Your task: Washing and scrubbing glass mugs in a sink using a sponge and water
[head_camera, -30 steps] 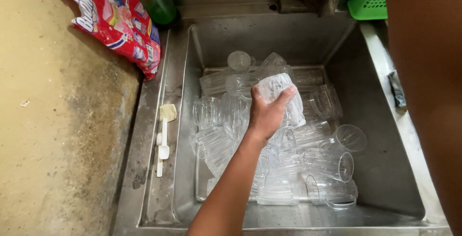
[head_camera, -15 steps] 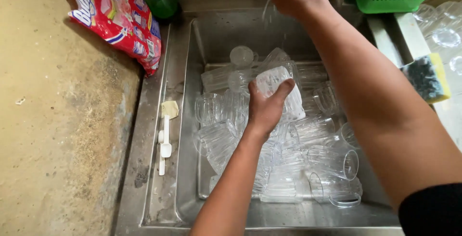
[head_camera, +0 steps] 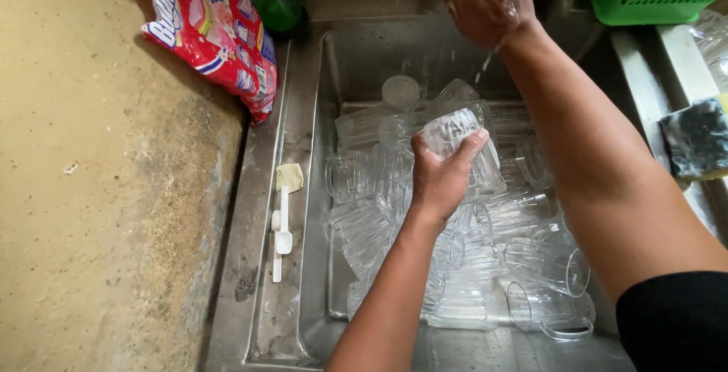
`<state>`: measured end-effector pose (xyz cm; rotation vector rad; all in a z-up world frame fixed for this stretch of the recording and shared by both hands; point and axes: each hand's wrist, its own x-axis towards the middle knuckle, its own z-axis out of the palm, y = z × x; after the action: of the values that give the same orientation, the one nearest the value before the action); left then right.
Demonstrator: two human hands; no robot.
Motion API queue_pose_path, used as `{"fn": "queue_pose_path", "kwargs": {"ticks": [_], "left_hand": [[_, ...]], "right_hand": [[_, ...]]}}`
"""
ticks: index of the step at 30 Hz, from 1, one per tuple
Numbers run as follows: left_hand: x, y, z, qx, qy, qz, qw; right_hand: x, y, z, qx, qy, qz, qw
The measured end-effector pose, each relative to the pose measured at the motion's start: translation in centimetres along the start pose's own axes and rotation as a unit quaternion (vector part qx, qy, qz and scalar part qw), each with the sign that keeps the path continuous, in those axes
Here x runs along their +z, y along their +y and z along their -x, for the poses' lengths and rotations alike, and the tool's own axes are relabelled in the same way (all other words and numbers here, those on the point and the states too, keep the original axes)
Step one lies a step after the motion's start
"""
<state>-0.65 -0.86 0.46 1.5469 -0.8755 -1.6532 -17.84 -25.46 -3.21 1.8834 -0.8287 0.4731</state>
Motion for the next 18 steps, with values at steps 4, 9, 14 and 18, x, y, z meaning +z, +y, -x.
{"fn": "queue_pose_path", "kwargs": {"ticks": [4,9,14,18], "left_hand": [[-0.2,0.2,0.3,-0.002,0.002,-0.005,1.0],[-0.2,0.3,0.5,-0.006,-0.005,-0.024,1.0],[-0.2,0.1,0.4,0.002,-0.002,-0.026,1.0],[-0.1,-0.1,0.3,0.009,-0.002,-0.027,1.0]], "right_hand": [[-4.1,-1.1,-0.6,0.069,-0.092,-0.174,0.978],[-2.6,-1.5,2.7,0.072,-0.127,-0.231,0.962],[-2.9,-1.9,3.8,0.044,-0.131,-0.239,0.961],[-2.6,-1.8,4.4,-0.008,-0.105,-0.175,0.979]]}}
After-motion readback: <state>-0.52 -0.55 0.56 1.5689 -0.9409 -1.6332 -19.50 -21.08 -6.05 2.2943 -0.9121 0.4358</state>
